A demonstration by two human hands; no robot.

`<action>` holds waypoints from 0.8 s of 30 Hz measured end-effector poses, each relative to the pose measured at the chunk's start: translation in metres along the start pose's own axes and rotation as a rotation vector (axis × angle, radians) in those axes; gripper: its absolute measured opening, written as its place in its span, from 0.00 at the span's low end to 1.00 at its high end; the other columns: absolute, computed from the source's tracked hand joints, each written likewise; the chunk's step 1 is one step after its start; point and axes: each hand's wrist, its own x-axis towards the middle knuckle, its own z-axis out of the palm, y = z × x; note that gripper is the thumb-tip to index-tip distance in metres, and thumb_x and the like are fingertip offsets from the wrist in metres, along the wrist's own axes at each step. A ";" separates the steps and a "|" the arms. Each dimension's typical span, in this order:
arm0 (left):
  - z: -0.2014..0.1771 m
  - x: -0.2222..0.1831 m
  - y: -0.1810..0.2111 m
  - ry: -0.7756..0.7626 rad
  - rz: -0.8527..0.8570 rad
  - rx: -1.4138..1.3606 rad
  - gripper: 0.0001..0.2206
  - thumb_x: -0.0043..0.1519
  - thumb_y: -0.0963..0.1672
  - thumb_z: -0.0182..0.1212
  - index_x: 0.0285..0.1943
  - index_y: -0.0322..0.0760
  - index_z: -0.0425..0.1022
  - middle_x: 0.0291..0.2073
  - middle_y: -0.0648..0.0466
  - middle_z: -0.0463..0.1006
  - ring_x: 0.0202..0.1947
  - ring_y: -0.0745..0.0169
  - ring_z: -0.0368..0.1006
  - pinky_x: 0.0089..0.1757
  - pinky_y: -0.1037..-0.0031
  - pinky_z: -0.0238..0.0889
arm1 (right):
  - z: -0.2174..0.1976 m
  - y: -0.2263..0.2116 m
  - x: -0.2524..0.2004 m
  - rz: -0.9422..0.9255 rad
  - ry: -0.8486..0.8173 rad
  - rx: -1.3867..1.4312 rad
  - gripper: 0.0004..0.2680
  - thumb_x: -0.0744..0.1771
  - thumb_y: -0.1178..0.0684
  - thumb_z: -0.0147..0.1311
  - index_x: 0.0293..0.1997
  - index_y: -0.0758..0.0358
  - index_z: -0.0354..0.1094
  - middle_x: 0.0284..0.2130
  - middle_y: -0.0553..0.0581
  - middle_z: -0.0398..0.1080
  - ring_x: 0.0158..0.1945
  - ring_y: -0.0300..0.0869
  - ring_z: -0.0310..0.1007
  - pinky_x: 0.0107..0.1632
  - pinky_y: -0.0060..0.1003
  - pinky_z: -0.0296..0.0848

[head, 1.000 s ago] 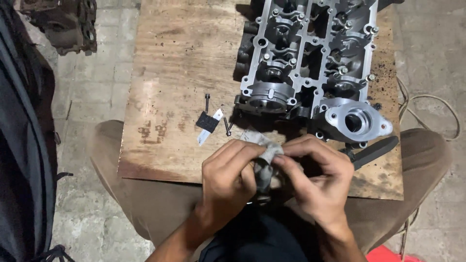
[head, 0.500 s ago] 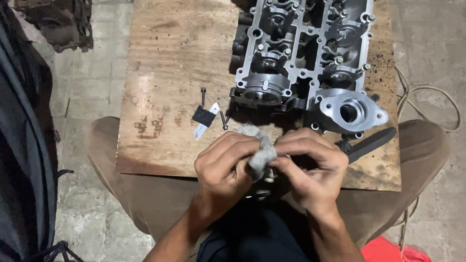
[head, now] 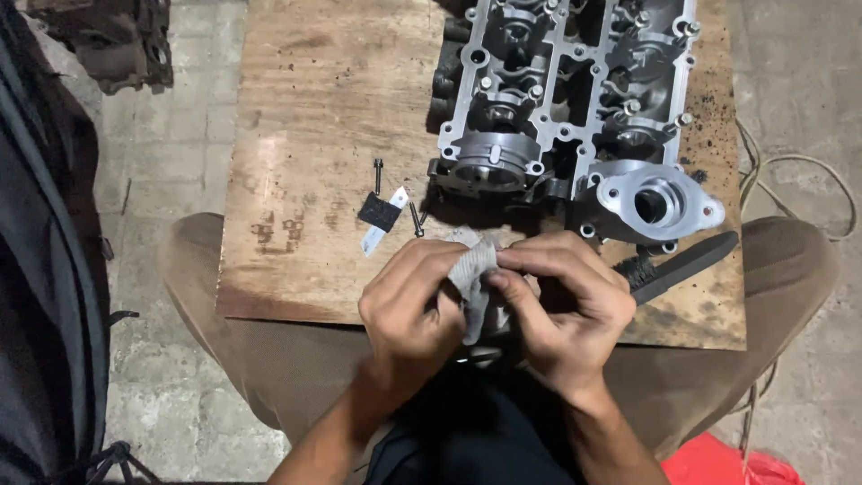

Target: Cleaning metal fasteners with a rag and placing them into an engine cylinder head

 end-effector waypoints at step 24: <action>-0.066 0.062 -0.050 -0.349 -0.539 -0.441 0.08 0.59 0.33 0.59 0.45 0.26 0.77 0.36 0.47 0.83 0.35 0.60 0.80 0.42 0.75 0.75 | -0.022 0.036 -0.020 -0.448 -0.210 -0.311 0.08 0.66 0.63 0.53 0.47 0.67 0.75 0.36 0.63 0.77 0.30 0.41 0.76 0.29 0.27 0.78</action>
